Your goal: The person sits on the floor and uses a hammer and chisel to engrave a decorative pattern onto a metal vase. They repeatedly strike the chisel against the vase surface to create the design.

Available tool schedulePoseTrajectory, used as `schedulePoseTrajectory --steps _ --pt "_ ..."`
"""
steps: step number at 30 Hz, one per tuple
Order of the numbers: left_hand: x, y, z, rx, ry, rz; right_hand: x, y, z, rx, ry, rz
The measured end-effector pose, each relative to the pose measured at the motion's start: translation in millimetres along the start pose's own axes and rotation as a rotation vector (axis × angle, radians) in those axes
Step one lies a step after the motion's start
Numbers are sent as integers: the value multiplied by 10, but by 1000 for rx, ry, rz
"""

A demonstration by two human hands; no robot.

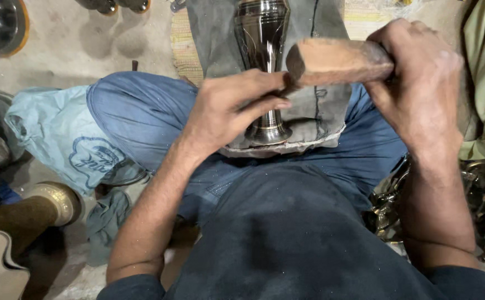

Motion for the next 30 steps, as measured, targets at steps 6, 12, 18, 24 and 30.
schedulePoseTrajectory --steps 6,12,18,24,30 --pt "144 -31 -150 232 -84 296 -83 133 -105 118 -90 26" --pt "107 -50 -239 142 -24 141 -70 192 -141 352 -207 90" --pt "57 -55 -203 178 71 46 3 101 185 239 -80 73" --pt "91 -80 -166 128 86 17 38 68 357 106 -38 29" --pt "166 -49 -183 108 45 105 -62 16 389 74 -80 -83"
Point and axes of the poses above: each hand's wrist, its own x-axis away from the middle knuckle, its own y-axis out of the palm, z = x × y, the point moved 7 cm from there along -x, towards the middle knuckle, and after that the axes turned 10 degrees about y, right-handed, at the moved point
